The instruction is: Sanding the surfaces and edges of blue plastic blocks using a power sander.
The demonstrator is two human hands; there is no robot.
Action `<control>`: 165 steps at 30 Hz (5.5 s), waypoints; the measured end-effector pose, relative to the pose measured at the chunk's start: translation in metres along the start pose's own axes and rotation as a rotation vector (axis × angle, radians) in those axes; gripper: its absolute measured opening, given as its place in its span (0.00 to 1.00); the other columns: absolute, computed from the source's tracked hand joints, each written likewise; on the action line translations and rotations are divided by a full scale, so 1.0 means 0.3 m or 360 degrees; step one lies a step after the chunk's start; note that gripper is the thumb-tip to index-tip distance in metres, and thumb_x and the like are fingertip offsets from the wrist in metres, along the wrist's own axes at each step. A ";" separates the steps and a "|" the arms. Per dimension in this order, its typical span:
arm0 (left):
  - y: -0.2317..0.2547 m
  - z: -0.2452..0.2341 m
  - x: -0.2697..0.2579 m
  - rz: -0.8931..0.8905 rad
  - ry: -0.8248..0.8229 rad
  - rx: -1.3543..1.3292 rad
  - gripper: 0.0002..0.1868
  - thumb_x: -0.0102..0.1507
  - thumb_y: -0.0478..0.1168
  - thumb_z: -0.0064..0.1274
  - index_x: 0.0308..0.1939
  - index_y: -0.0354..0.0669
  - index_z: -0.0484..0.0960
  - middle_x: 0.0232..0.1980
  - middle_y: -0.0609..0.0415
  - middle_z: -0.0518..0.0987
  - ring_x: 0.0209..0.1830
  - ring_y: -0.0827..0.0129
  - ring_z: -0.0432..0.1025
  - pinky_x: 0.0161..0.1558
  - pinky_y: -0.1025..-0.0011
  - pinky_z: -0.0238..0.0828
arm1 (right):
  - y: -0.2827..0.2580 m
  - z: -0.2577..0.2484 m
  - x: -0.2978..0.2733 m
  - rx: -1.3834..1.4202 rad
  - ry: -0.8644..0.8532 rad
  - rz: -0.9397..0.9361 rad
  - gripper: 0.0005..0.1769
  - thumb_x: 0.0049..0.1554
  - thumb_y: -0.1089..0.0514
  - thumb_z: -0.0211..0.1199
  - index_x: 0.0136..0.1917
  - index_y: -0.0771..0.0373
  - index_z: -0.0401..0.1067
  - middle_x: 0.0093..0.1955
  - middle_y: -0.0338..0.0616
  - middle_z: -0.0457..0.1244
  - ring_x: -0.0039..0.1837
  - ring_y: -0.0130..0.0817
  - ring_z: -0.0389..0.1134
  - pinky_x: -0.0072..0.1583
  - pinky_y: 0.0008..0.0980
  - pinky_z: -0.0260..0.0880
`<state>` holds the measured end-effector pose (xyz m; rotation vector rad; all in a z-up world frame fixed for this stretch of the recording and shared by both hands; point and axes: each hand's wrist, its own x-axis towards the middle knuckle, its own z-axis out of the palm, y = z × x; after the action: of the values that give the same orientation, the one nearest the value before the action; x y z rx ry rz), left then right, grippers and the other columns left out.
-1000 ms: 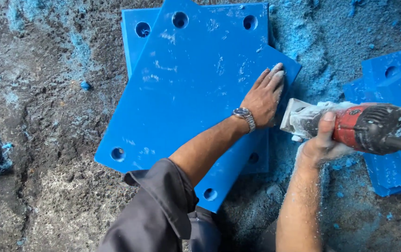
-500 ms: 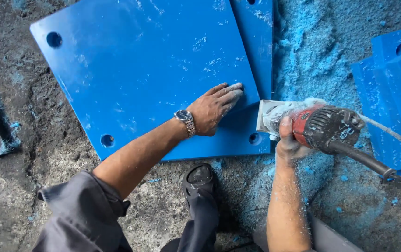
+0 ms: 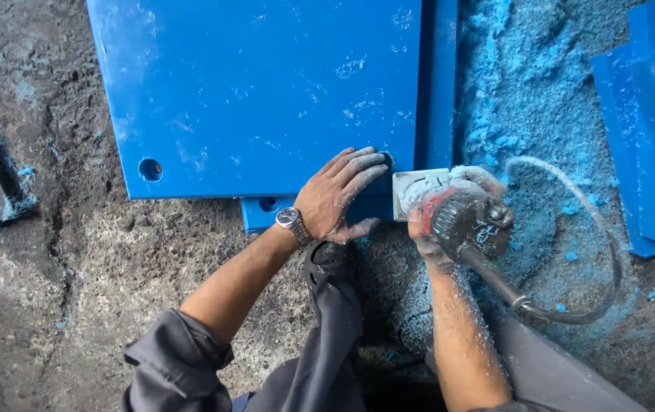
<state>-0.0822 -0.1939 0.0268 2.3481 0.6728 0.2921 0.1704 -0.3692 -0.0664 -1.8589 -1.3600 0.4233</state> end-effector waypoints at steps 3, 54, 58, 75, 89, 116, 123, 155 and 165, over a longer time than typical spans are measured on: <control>0.038 0.025 0.007 -0.0100 0.0206 -0.0137 0.48 0.59 0.65 0.60 0.75 0.45 0.64 0.78 0.46 0.64 0.81 0.52 0.56 0.82 0.49 0.47 | -0.037 0.032 0.004 0.0045 0.0004 -0.0011 0.45 0.55 0.31 0.65 0.74 0.61 0.62 0.71 0.48 0.59 0.75 0.44 0.60 0.74 0.49 0.63; 0.065 0.100 0.044 -0.0360 0.0299 0.0163 0.51 0.53 0.73 0.62 0.64 0.36 0.74 0.74 0.39 0.64 0.77 0.46 0.57 0.78 0.49 0.50 | 0.193 0.129 -0.098 -0.0009 -0.0348 0.0157 0.58 0.57 0.22 0.51 0.81 0.68 0.45 0.79 0.60 0.49 0.82 0.57 0.47 0.80 0.58 0.50; 0.062 0.106 0.048 -0.0307 0.0304 0.0194 0.50 0.54 0.74 0.61 0.58 0.30 0.78 0.72 0.39 0.65 0.77 0.48 0.57 0.79 0.48 0.46 | 0.252 0.161 -0.136 -0.0044 -0.0244 0.0063 0.57 0.60 0.23 0.50 0.82 0.70 0.44 0.80 0.64 0.48 0.83 0.60 0.48 0.81 0.60 0.50; 0.067 0.094 0.059 -0.0266 0.0521 0.0028 0.39 0.55 0.64 0.68 0.55 0.35 0.78 0.62 0.45 0.74 0.71 0.51 0.65 0.77 0.46 0.54 | 0.201 0.179 -0.057 0.0302 -0.0330 0.0228 0.59 0.57 0.19 0.53 0.79 0.68 0.48 0.77 0.59 0.51 0.81 0.56 0.48 0.80 0.58 0.48; 0.065 0.103 0.064 -0.0285 0.0558 0.0038 0.33 0.58 0.59 0.67 0.54 0.38 0.78 0.60 0.45 0.75 0.69 0.50 0.67 0.76 0.46 0.57 | 0.197 0.209 -0.014 0.0268 -0.0150 -0.0024 0.50 0.63 0.27 0.51 0.80 0.68 0.50 0.78 0.59 0.53 0.82 0.54 0.51 0.81 0.56 0.50; 0.054 0.109 0.076 -0.0269 0.0653 0.0072 0.28 0.59 0.57 0.66 0.50 0.38 0.79 0.55 0.46 0.76 0.63 0.50 0.71 0.73 0.50 0.63 | 0.086 0.231 0.145 0.0250 0.0335 -0.0260 0.44 0.61 0.37 0.61 0.76 0.71 0.56 0.69 0.57 0.61 0.71 0.50 0.64 0.72 0.49 0.66; 0.054 0.119 0.076 -0.0294 0.0667 0.0064 0.28 0.59 0.57 0.66 0.50 0.38 0.79 0.56 0.45 0.76 0.62 0.49 0.71 0.72 0.50 0.64 | 0.056 0.231 0.167 0.0140 0.0266 -0.0227 0.45 0.63 0.38 0.60 0.77 0.73 0.54 0.72 0.59 0.59 0.73 0.53 0.61 0.74 0.49 0.63; 0.061 0.106 0.101 -0.0326 0.0710 0.0053 0.26 0.58 0.54 0.67 0.51 0.40 0.81 0.54 0.45 0.78 0.62 0.51 0.73 0.69 0.53 0.68 | -0.026 0.292 0.310 0.0464 0.0438 -0.0223 0.42 0.59 0.41 0.68 0.76 0.66 0.58 0.71 0.50 0.59 0.71 0.44 0.64 0.71 0.45 0.70; 0.058 0.130 0.079 -0.0304 0.0702 0.0045 0.25 0.58 0.50 0.68 0.50 0.38 0.80 0.56 0.46 0.77 0.67 0.52 0.71 0.74 0.52 0.66 | 0.027 0.225 0.179 0.0215 0.0348 -0.0243 0.44 0.60 0.36 0.64 0.76 0.66 0.57 0.72 0.52 0.57 0.73 0.46 0.62 0.71 0.46 0.69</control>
<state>-0.0410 -0.2135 0.0098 2.2398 1.1072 0.7289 0.1511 -0.2948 -0.1065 -1.6268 -1.2812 0.2204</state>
